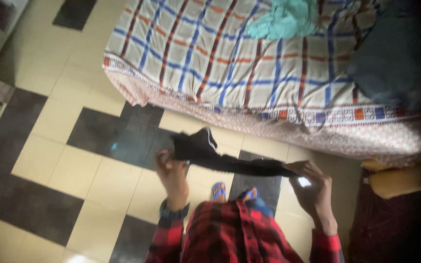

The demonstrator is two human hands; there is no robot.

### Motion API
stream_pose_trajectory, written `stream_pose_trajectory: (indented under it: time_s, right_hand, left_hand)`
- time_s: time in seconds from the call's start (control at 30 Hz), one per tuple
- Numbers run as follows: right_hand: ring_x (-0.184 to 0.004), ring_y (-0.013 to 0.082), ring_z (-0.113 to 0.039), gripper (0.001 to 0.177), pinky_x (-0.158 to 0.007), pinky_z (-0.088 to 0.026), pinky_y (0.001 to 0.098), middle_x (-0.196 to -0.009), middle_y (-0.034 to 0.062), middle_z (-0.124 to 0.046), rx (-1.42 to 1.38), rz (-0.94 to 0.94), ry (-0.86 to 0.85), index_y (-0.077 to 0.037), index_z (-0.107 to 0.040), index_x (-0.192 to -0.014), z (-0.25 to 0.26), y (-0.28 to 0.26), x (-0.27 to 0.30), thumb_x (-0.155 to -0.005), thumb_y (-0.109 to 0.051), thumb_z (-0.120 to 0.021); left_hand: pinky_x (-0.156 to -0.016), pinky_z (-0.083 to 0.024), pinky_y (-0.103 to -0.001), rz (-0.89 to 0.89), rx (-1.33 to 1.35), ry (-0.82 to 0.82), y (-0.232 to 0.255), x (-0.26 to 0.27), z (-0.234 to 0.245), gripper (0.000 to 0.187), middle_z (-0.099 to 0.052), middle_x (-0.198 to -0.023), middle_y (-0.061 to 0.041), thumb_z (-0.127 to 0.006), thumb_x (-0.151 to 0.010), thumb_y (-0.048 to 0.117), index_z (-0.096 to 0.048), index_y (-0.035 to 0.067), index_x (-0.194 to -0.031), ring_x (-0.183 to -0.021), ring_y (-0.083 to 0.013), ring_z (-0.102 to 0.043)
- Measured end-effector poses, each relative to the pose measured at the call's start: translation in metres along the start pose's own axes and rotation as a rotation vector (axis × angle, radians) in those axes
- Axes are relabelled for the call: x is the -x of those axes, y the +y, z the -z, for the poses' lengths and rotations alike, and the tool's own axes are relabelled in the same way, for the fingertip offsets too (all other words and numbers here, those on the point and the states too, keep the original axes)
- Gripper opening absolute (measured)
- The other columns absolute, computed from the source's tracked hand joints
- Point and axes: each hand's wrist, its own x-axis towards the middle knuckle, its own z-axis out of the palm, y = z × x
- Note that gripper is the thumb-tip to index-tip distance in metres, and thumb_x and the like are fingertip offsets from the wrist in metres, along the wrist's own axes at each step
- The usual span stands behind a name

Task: Fold various items of clothing including socks, pants, and a shirt and place them on a shelf.

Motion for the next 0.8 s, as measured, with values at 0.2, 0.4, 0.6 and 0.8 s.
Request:
stream_pose_trajectory:
  time_s: [0.2, 0.4, 0.6, 0.8]
  right_hand:
    - [-0.095, 0.0198, -0.073, 0.023, -0.082, -0.058, 0.0304, -0.090, 0.0058, -0.077, -0.040, 0.129, -0.002, -0.006, -0.075, -0.078, -0.008, -0.007, 0.007, -0.068, 0.014, -0.069]
    - [-0.098, 0.0215, -0.070, 0.023, -0.081, -0.059, 0.0312, -0.097, 0.0069, -0.074, -0.176, 0.181, -0.374, -0.003, -0.075, -0.075, -0.006, -0.027, -0.001, -0.064, 0.016, -0.070]
    - [-0.109, 0.0233, -0.071, 0.038, -0.089, -0.060, 0.0331, -0.112, 0.0065, -0.076, -0.234, 0.293, -0.227, -0.004, -0.077, -0.106, -0.001, -0.064, -0.016, -0.070, 0.010, -0.076]
    - [-0.125, 0.0294, -0.068, 0.061, -0.101, -0.057, 0.0364, -0.136, 0.0137, -0.064, -0.272, 0.238, 0.001, -0.006, -0.068, -0.126, -0.006, -0.068, -0.034, -0.066, 0.006, -0.070]
  left_hand:
    - [-0.091, -0.061, -0.045, 0.014, 0.476, -0.131, -0.047, -0.006, 0.015, 0.025, -0.069, -0.115, -0.011, -0.070, -0.103, 0.020, -0.062, 0.000, -0.116, -0.106, -0.0236, -0.069]
    - [-0.116, -0.046, -0.046, 0.111, 0.586, -0.333, -0.009, -0.014, -0.020, 0.044, -0.064, -0.140, -0.013, -0.055, -0.110, 0.033, -0.057, 0.003, -0.143, -0.127, -0.0286, -0.061]
    - [-0.110, -0.046, -0.045, 0.300, 0.587, -0.563, 0.001, 0.013, -0.059, 0.058, -0.063, -0.139, -0.013, -0.038, -0.109, 0.045, -0.053, 0.006, -0.150, -0.126, -0.0270, -0.061]
    - [-0.096, -0.052, -0.034, 0.225, -0.134, -0.780, 0.059, 0.031, -0.108, 0.044, -0.069, -0.122, -0.013, -0.062, -0.102, 0.019, -0.056, -0.003, -0.139, -0.109, -0.0174, -0.062]
